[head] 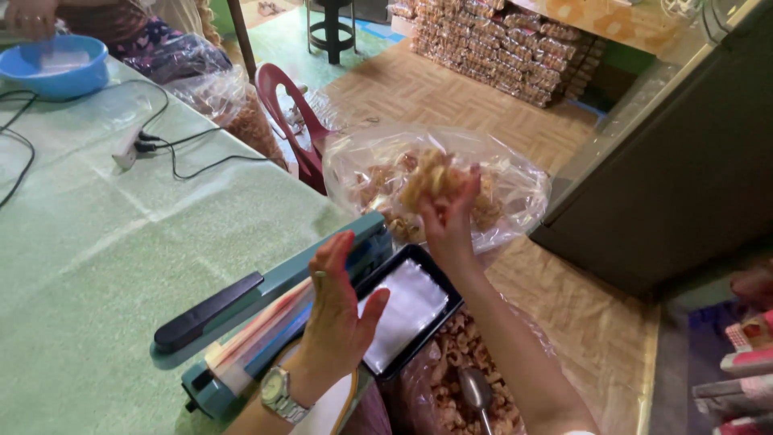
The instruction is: Filling small plastic bags with snacks and sealing them using a heat sealer
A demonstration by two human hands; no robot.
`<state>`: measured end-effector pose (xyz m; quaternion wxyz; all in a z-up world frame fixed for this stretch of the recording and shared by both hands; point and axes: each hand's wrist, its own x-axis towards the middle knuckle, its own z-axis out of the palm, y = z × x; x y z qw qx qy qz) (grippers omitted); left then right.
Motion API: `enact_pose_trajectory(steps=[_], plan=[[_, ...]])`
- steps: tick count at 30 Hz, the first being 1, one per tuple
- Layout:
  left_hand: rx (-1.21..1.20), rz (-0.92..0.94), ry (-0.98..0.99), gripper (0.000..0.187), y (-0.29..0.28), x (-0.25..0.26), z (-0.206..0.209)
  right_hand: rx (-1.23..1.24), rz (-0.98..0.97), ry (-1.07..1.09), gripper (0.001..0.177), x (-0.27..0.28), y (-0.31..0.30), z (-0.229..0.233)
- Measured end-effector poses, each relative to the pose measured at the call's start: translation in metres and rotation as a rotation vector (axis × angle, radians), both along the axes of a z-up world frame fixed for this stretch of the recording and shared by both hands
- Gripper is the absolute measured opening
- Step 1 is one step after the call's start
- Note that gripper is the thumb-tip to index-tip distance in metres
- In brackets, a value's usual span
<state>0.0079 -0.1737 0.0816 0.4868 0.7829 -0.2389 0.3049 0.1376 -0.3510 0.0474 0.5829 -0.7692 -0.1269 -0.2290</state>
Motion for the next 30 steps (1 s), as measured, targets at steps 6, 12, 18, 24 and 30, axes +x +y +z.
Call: enact_pose_trajectory(steps=[6,12,18,24,30], plan=[[0.168,-0.042,0.038,0.064,-0.023,0.004,-0.027,-0.409,-0.050,0.537,0.104,0.116,0.013,-0.038],[0.579,-0.044,0.270,0.052,0.016,0.009,-0.065,-0.452,0.218,0.399,0.074,0.047,-0.010,-0.047],[0.653,0.017,0.262,0.022,0.026,0.008,-0.102,-0.716,0.614,0.337,0.022,-0.069,-0.021,-0.053],[0.774,-0.073,0.258,0.010,0.017,0.021,-0.121,-0.959,0.463,0.199,0.039,-0.097,-0.009,-0.095],[0.955,-0.046,0.387,0.009,0.015,0.029,-0.151,-1.009,0.292,0.052,0.035,-0.105,-0.003,-0.104]])
